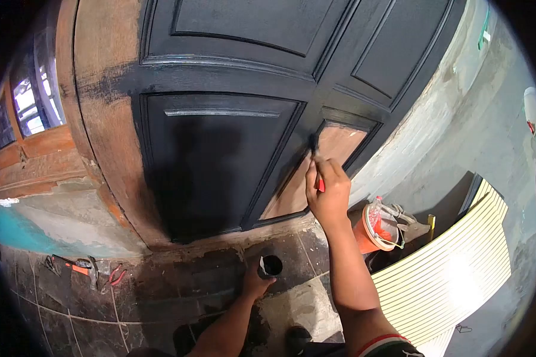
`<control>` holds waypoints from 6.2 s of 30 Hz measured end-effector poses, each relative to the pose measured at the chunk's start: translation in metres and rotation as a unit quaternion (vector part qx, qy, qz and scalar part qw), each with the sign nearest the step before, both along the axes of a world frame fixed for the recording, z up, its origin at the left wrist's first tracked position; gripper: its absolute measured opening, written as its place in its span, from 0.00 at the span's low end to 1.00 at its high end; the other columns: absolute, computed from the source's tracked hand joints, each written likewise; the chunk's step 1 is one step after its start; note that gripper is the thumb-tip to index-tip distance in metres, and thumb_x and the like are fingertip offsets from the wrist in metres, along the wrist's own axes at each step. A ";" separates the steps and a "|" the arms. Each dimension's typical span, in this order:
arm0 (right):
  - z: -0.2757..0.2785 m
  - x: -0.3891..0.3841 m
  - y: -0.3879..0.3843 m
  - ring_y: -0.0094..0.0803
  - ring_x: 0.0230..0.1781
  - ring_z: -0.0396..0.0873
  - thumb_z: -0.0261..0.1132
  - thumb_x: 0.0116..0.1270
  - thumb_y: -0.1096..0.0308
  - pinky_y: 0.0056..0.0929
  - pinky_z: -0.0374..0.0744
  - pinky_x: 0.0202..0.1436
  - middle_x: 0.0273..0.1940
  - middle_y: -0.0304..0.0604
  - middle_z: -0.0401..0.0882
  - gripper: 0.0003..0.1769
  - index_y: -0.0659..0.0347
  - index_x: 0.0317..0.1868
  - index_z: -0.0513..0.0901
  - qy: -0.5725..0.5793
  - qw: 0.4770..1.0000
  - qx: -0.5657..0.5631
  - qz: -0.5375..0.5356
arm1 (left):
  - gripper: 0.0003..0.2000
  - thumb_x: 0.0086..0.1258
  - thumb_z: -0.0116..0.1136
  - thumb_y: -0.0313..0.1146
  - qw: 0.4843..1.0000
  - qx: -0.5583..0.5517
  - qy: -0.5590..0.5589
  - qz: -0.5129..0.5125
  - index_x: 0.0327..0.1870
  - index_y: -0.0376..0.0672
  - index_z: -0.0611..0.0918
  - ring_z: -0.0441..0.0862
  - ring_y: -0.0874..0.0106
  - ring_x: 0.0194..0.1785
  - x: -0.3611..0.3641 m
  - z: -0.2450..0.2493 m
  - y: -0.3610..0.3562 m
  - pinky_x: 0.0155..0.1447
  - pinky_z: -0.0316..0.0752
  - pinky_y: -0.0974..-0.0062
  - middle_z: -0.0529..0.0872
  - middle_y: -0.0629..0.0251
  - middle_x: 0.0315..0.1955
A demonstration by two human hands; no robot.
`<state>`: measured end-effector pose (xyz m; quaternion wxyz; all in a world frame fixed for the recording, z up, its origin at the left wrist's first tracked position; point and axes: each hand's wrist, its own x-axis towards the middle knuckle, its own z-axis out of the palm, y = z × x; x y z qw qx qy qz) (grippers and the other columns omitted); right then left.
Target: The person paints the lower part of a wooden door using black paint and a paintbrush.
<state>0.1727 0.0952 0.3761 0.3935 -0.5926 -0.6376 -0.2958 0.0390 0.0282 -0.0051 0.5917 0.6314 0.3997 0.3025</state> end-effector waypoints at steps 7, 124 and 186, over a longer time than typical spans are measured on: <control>-0.026 0.004 0.015 0.60 0.36 0.86 0.69 0.72 0.74 0.50 0.85 0.42 0.40 0.59 0.85 0.09 0.68 0.50 0.89 0.034 0.999 0.011 -0.007 | 0.50 0.57 0.88 0.44 0.998 -0.009 0.044 -0.036 0.81 0.40 0.72 0.76 0.49 0.77 0.001 -0.008 0.019 0.77 0.75 0.51 0.77 0.47 0.75; -0.211 0.014 0.013 0.60 0.46 0.86 0.68 0.68 0.80 0.51 0.85 0.50 0.45 0.61 0.85 0.15 0.67 0.54 0.87 0.120 0.987 0.071 0.084 | 0.43 0.55 0.88 0.33 0.978 0.035 0.081 0.187 0.74 0.39 0.76 0.81 0.47 0.71 -0.050 -0.006 0.014 0.72 0.77 0.51 0.84 0.47 0.65; -0.366 0.018 -0.020 0.56 0.41 0.88 0.72 0.66 0.70 0.49 0.86 0.45 0.40 0.52 0.87 0.15 0.56 0.53 0.89 0.193 0.936 -0.293 -0.036 | 0.36 0.56 0.88 0.40 0.981 0.047 0.092 0.163 0.64 0.37 0.82 0.86 0.47 0.63 -0.052 -0.011 0.010 0.66 0.79 0.52 0.90 0.50 0.57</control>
